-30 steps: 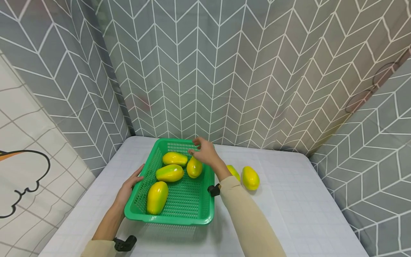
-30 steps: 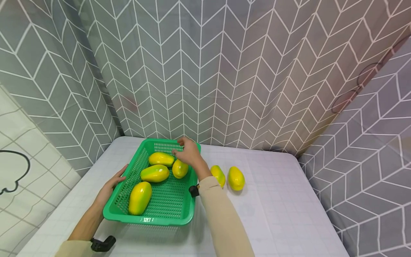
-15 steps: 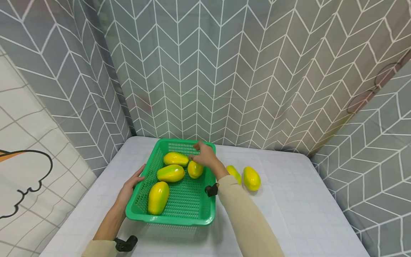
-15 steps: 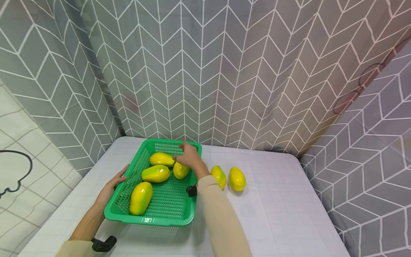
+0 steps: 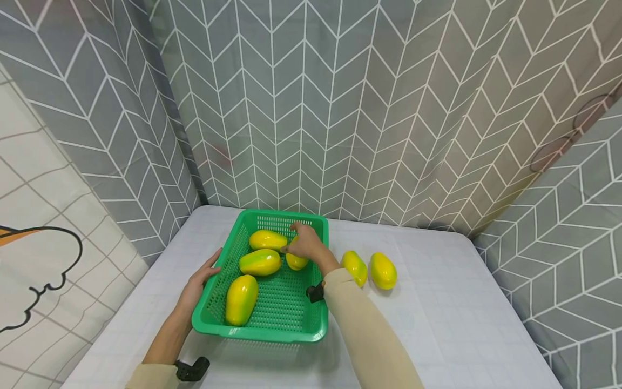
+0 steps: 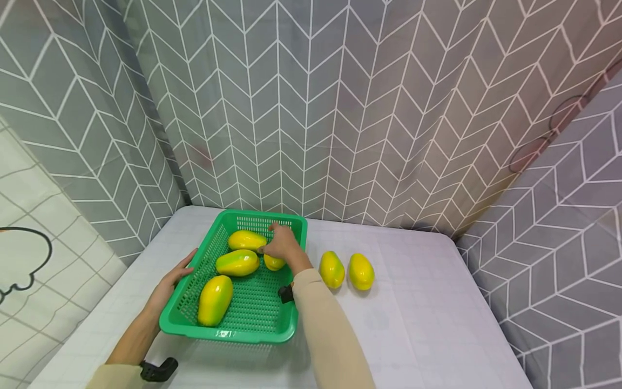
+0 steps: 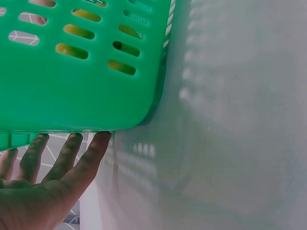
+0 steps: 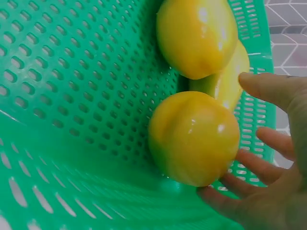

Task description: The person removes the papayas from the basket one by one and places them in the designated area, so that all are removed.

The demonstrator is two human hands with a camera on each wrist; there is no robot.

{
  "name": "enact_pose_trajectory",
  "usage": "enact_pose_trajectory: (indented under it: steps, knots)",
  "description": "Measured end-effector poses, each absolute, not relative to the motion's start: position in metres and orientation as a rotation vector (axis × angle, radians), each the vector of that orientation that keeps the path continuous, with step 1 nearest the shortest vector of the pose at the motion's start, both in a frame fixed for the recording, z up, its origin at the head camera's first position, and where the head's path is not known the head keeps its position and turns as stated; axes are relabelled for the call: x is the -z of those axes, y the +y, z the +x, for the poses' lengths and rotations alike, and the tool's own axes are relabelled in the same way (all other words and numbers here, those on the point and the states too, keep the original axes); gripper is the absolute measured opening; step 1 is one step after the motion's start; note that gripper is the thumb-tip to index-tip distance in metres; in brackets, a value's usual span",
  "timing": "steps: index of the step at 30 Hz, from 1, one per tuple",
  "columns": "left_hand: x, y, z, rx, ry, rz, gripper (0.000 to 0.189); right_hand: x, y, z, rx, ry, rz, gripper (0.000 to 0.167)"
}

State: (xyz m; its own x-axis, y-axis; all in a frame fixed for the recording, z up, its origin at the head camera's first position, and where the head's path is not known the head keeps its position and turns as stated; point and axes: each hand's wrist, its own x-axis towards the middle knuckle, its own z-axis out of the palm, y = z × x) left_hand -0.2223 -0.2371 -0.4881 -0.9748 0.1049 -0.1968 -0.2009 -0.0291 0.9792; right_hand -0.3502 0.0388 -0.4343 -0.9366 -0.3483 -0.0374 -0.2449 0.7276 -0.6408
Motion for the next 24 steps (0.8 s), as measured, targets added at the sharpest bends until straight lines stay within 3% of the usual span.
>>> enact_pose_trajectory:
  steps: [15,24]
  knots:
    - [0.488,-0.236,-0.221,-2.115,2.041,-0.113,0.06,0.443,0.034,-0.346,0.728,2.797,-0.416,0.078]
    - [0.487,-0.235,-0.221,-2.115,2.045,-0.094,0.061,0.445,0.034,-0.345,0.758,2.813,-0.412,0.073]
